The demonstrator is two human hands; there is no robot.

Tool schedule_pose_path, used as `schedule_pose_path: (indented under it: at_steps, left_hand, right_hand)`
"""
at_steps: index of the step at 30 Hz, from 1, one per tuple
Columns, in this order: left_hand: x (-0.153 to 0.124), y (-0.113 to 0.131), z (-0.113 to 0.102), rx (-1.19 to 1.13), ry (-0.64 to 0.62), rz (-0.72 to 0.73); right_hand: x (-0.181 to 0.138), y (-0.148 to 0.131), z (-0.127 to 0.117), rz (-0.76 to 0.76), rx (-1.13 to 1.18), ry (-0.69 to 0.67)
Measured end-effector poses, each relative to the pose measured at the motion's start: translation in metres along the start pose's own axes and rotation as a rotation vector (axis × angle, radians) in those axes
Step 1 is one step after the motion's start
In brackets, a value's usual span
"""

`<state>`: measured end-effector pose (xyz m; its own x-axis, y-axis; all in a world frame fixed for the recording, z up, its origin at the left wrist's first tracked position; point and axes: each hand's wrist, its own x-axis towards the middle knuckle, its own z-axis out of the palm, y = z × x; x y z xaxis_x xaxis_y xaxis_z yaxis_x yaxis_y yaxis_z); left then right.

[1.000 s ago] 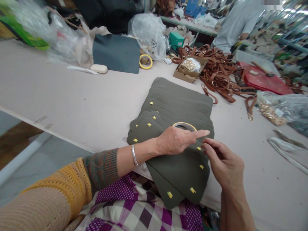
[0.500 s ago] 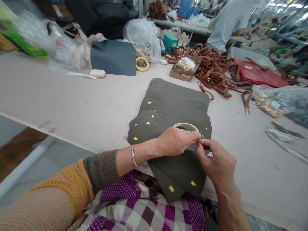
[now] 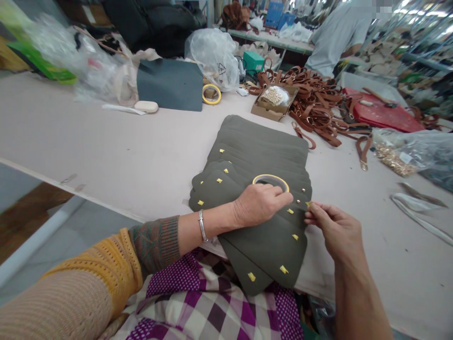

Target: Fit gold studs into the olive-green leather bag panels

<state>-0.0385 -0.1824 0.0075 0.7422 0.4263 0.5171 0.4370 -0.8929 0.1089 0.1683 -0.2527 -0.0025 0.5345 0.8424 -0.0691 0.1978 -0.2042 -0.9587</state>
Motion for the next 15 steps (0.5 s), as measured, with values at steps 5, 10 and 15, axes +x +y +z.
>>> schedule_pose_path:
  at_steps: [5,10,15]
  left_hand:
    - [-0.008,-0.006,0.016,0.052,-0.138,0.025]
    - [-0.007,-0.003,0.019,0.043,-0.142,0.031]
    - [-0.009,-0.011,0.019,0.037,-0.158,0.011]
  right_hand:
    - [0.014,0.002,-0.003,-0.109,-0.286,-0.126]
    - [0.017,-0.001,0.003,-0.205,-0.645,-0.119]
    - [0.028,-0.004,0.014,-0.348,-0.746,-0.103]
